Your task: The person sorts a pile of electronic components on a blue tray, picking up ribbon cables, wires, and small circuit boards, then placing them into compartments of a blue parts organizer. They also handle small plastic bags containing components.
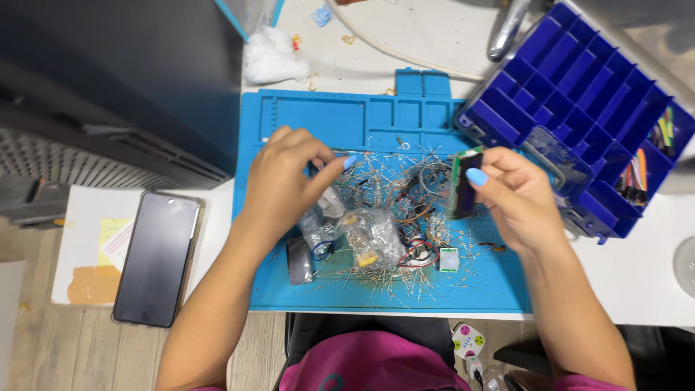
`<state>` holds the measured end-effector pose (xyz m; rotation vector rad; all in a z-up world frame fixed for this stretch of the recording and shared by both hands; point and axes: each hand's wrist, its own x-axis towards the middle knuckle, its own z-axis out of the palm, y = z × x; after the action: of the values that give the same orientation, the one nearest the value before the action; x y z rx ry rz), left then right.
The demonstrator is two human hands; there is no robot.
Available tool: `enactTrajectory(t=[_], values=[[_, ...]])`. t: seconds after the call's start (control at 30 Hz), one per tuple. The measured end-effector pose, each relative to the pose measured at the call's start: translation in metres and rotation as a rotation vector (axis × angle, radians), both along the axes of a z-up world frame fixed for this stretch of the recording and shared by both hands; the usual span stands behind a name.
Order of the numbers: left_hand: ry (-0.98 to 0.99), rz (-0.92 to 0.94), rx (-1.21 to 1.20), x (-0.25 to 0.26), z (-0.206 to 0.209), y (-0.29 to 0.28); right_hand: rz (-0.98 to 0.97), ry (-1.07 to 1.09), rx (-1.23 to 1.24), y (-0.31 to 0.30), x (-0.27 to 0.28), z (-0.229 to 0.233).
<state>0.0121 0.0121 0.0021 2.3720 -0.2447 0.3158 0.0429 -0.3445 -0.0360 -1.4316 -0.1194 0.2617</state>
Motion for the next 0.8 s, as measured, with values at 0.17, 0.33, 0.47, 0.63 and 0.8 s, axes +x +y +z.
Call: enactTrajectory(t=[0.17, 0.33, 0.47, 0.63, 0.8], values=[[-0.053, -0.121, -0.11, -0.005, 0.004, -0.019, -0.079, -0.015, 0.072, 0.026, -0.006, 0.026], [-0.094, -0.095, -0.07, -0.002, -0.005, -0.015, -0.117, 0.031, 0.137, 0.018, 0.0, 0.014], [-0.101, -0.124, -0.084, -0.004, -0.005, -0.022, -0.113, 0.014, 0.14, 0.03, -0.006, 0.026], [-0.116, -0.18, -0.092, -0.007, -0.001, -0.034, -0.02, -0.073, 0.086, 0.044, -0.01, 0.039], [-0.141, -0.186, -0.085, -0.007, -0.001, -0.034, -0.014, -0.129, 0.042, 0.046, -0.013, 0.04]])
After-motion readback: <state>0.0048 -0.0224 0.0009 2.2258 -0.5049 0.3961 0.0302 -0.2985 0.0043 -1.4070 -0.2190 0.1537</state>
